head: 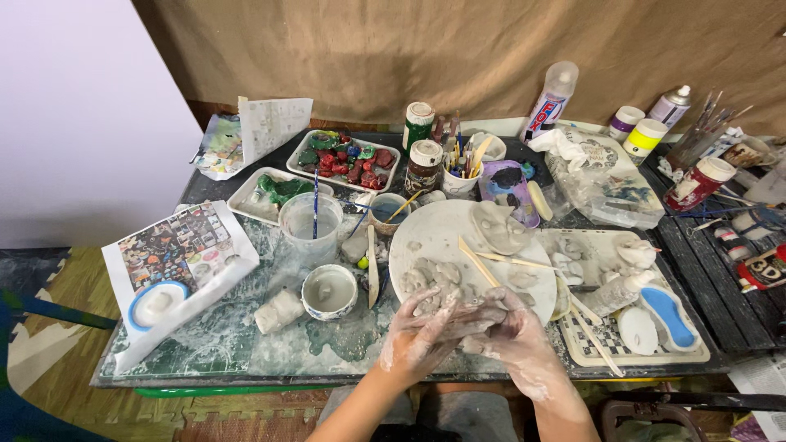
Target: The person shapes a lump of clay on a rotating pottery wheel using hands and a wooden sculpting tool. They repeatedly smooth, press, and carve the clay to form a small sculptural piece.
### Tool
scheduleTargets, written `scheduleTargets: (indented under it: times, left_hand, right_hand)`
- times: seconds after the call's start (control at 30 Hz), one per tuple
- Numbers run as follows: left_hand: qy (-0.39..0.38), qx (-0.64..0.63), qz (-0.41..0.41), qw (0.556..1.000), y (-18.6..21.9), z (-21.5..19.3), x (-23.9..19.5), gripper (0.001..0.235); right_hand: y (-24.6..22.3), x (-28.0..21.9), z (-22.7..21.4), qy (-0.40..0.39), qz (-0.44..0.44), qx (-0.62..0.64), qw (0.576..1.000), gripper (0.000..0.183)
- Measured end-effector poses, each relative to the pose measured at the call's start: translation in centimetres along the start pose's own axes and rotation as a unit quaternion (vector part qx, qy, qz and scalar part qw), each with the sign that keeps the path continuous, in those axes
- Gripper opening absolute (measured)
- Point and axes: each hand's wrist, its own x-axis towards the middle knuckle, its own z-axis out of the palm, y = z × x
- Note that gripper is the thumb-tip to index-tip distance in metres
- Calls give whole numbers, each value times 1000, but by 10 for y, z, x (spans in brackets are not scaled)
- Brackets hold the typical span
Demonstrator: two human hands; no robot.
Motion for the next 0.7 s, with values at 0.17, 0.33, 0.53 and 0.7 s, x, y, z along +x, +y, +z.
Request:
scheduleTargets:
  times: [0.17,0.33,0.53,0.7]
  left_hand:
    - [-42,26,-30,998,3,3,6,76]
    - [-54,-10,-26,998,12,-1,27,56]
    - [-102,32,-72,992,27,-7,55,31]
    - [-119,0,-117,986,28,0,61,21]
  right_hand:
    - [4,1,-6,44,-33,-75,996,48]
    - [8,2,-14,40,-68,-17,997,42]
    - [15,2,-16,79,-97,-22,992,39]
    - [35,5,-24,109,-165,-11,980,34]
